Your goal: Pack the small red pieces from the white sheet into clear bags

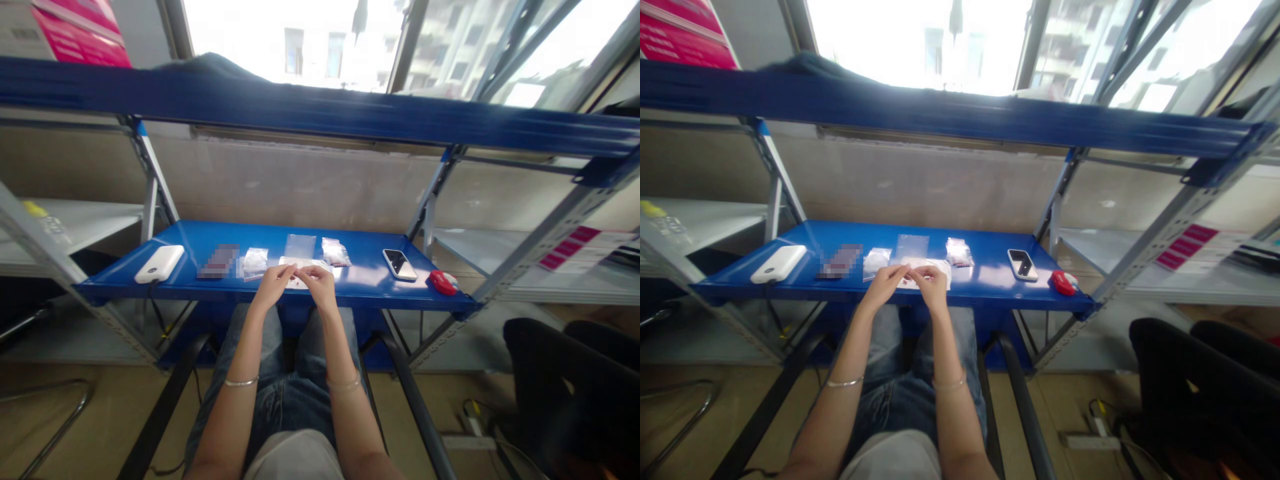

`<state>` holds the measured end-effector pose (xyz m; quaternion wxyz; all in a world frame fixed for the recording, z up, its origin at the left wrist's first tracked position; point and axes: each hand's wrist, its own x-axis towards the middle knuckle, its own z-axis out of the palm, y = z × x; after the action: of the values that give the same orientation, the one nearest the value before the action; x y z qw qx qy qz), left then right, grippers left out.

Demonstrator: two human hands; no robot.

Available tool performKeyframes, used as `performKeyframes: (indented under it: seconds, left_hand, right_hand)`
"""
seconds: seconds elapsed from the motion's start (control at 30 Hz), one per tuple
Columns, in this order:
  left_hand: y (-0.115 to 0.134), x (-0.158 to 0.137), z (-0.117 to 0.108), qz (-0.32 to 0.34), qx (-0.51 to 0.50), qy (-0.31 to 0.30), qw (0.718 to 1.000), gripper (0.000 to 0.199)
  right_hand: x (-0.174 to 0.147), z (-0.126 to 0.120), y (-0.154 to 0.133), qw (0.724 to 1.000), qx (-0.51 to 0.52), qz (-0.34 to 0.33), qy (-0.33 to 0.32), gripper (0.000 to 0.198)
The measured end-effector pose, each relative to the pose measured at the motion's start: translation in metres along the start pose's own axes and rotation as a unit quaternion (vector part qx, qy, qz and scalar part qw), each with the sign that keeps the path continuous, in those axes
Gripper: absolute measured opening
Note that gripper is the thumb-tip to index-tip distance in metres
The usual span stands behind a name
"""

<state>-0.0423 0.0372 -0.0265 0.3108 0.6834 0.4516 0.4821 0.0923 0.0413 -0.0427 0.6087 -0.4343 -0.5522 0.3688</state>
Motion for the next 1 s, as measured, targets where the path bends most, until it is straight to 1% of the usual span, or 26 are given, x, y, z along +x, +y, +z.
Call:
performKeyframes:
  seconds: [0.1, 0.27, 0.4, 0.57, 0.67, 0.77, 0.83, 0.93, 1.0]
  left_hand:
    - [-0.001, -0.001, -0.003, -0.005, 0.029, 0.000, 1.000, 0.042]
    - [-0.004, -0.002, -0.005, -0.019, 0.081, 0.009, 0.996, 0.042]
    - [-0.006, -0.002, -0.007, -0.024, 0.052, 0.021, 0.998, 0.040]
    - [-0.006, -0.001, -0.015, -0.041, 0.009, 0.103, 0.994, 0.031]
    - [-0.008, -0.001, -0.020, -0.052, 0.009, 0.102, 0.993, 0.031]
    - [-0.013, -0.002, -0.024, -0.059, 0.033, 0.086, 0.994, 0.034]
    - [-0.018, -0.002, -0.027, -0.069, 0.063, 0.087, 0.992, 0.036]
    - [-0.026, -0.002, -0.036, -0.097, 0.117, 0.119, 0.981, 0.035]
    - [-0.030, -0.004, -0.044, -0.124, 0.169, 0.141, 0.968, 0.031]
  right_hand:
    - [0.000, 0.001, 0.004, 1.000, -0.006, 0.000, 0.012, 0.026]
    - [0.001, 0.003, 0.010, 1.000, -0.009, 0.013, -0.005, 0.022]
    - [0.004, 0.007, 0.020, 1.000, -0.011, 0.010, 0.002, 0.023]
    - [0.006, 0.014, 0.030, 0.999, -0.012, 0.023, 0.021, 0.027]
    - [0.004, 0.015, 0.029, 0.999, -0.029, 0.014, 0.023, 0.027]
    - [0.000, 0.019, 0.026, 0.997, -0.065, 0.011, 0.030, 0.026]
    - [-0.005, 0.024, 0.024, 0.994, -0.099, 0.016, 0.045, 0.027]
    - [-0.013, 0.035, 0.018, 0.985, -0.160, -0.003, 0.067, 0.037]
    - [-0.020, 0.044, 0.014, 0.975, -0.212, -0.030, 0.058, 0.044]
